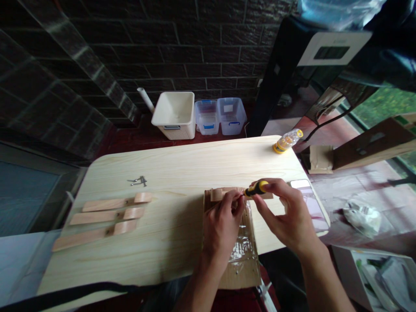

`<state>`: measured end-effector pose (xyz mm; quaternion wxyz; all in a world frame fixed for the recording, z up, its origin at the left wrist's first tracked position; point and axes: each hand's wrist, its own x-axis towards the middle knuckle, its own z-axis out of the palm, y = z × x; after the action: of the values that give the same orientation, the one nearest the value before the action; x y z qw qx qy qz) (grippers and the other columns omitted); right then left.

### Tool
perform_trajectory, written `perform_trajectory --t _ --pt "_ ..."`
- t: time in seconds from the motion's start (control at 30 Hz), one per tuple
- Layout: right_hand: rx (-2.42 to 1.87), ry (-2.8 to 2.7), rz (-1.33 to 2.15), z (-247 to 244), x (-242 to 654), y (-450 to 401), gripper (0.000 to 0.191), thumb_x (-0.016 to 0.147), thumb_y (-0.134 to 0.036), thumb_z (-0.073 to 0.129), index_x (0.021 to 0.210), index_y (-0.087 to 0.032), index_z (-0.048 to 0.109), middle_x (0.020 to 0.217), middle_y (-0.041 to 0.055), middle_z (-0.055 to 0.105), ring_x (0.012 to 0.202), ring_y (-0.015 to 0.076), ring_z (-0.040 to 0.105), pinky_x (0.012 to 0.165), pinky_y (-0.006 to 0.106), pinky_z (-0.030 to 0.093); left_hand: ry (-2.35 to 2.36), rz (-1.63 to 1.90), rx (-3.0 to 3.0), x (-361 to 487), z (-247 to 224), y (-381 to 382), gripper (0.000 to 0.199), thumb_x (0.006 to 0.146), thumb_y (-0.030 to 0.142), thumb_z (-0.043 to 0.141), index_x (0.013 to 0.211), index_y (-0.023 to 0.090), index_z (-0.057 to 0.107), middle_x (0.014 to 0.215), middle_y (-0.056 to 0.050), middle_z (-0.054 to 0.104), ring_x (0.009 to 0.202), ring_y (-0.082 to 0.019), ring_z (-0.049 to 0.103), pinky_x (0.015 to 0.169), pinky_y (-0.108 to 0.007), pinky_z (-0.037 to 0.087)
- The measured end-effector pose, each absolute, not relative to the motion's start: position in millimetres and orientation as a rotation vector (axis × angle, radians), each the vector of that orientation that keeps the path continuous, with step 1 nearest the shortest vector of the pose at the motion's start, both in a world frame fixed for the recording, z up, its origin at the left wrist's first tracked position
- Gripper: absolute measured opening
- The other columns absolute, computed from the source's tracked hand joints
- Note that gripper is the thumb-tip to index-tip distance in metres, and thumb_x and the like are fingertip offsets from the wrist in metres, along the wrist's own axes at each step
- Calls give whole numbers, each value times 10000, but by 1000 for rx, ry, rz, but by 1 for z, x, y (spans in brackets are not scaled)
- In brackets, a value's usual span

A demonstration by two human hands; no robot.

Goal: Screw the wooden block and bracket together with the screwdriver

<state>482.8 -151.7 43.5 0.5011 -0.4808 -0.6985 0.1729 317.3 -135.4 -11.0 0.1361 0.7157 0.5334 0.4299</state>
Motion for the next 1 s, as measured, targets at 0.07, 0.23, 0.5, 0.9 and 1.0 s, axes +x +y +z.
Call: perform_trajectory --t 0.07,0.23,0.5,0.9,1.0 --pt "-1156 -1692 437 45 482 -152 448 958 -72 701 1328 -301 597 1207 68 746 1114 220 764 932 380 672 1533 1232 2071 317 -11 -136 73 1002 263 742 1074 262 741 911 14 860 676 -153 804 665 -243 631" --pt "-1202 -1718 519 51 479 -153 400 975 -60 668 1302 -285 617 1257 75 754 1147 210 770 954 355 667 1507 1215 2047 316 -10 -137 92 1001 254 743 1092 260 732 930 18 863 689 -149 808 668 -234 633" --pt "-1181 -1712 404 45 482 -149 397 967 -99 709 1303 -287 615 1161 71 756 1077 223 777 893 370 683 1537 1236 2061 317 -11 -135 65 1005 272 740 1069 260 747 860 20 853 626 -150 785 619 -241 617" --pt "-1182 -1724 412 48 481 -151 431 963 -57 699 1312 -290 602 1180 50 745 1088 188 764 924 321 656 1532 1201 2055 316 -11 -136 80 1012 270 733 1092 261 738 901 5 856 644 -161 788 645 -256 616" --pt "-1152 -1714 396 48 480 -149 473 952 -52 716 1334 -297 584 1168 46 733 1077 185 754 918 322 658 1531 1219 2080 316 -13 -136 94 1003 260 747 1096 259 734 899 12 857 641 -162 791 651 -254 617"
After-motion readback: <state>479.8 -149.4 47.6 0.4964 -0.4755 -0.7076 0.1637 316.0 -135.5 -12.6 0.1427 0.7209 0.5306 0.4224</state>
